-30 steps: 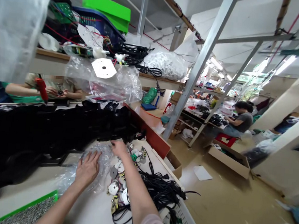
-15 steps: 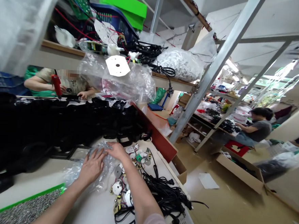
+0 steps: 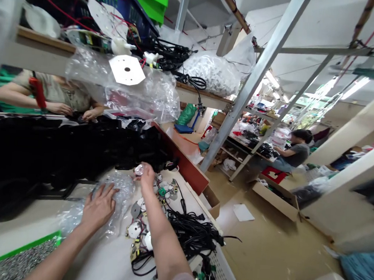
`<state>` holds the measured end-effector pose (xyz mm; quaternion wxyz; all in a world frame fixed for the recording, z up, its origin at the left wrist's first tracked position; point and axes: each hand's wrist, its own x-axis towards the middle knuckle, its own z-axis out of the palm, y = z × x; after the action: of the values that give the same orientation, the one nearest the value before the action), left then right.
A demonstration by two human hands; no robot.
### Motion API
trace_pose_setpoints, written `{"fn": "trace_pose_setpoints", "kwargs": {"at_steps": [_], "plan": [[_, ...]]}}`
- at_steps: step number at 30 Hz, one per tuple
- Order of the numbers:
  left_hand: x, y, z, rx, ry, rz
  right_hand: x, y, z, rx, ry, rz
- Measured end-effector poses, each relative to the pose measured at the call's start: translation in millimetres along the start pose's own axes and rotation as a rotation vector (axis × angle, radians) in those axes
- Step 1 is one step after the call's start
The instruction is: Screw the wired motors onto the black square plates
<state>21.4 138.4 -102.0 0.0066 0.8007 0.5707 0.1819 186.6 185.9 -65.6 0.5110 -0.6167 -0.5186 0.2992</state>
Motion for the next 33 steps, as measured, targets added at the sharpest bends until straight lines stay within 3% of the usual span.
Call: {"fn": "trace_pose_setpoints", "kwargs": {"at_steps": [3,7,10,13,17,22,24,29,33], "plan": [[-1.2,8.6,-8.8,-0.088,-0.06,-0.053,-18.4,-12.0,-26.1,0.12,0.0,0.019],[-30.2,25.3,-32.0,-0.271,-0.006,-0.065,-82.9,-16.5,-35.8,0.225,-0.086,0.058],[-73.1,32.6,-56.0,-0.679,0.004,-0.13,-141.0,-16.4,-29.0,0.281,-0.148,0.103],[-119.5,27.9,-78.2,-0.997,-0.138,-0.242,-192.1,-17.6,-16.4,0.343,-0.206,0.15],[-174.4,8.0,-97.4,-1.271,-0.291,-0.357,-246.4,-21.5,7.0,0.393,-0.262,0.185],[-235.6,-21.7,-108.9,-1.374,-0.337,-0.697,-286.7,-24.7,30.9,0.429,-0.41,0.234],[-255.7,-32.6,-111.7,-1.361,-0.304,-0.82,-293.1,-24.5,34.3,0.358,-0.409,0.153],[-289.1,-53.5,-115.7,-1.351,-0.249,-0.987,-305.9,-28.9,37.9,0.008,-0.454,-0.469],[-305.8,-62.4,-111.1,-1.384,-0.247,-1.01,-321.8,-37.4,47.9,-0.22,-0.434,-0.803]]}}
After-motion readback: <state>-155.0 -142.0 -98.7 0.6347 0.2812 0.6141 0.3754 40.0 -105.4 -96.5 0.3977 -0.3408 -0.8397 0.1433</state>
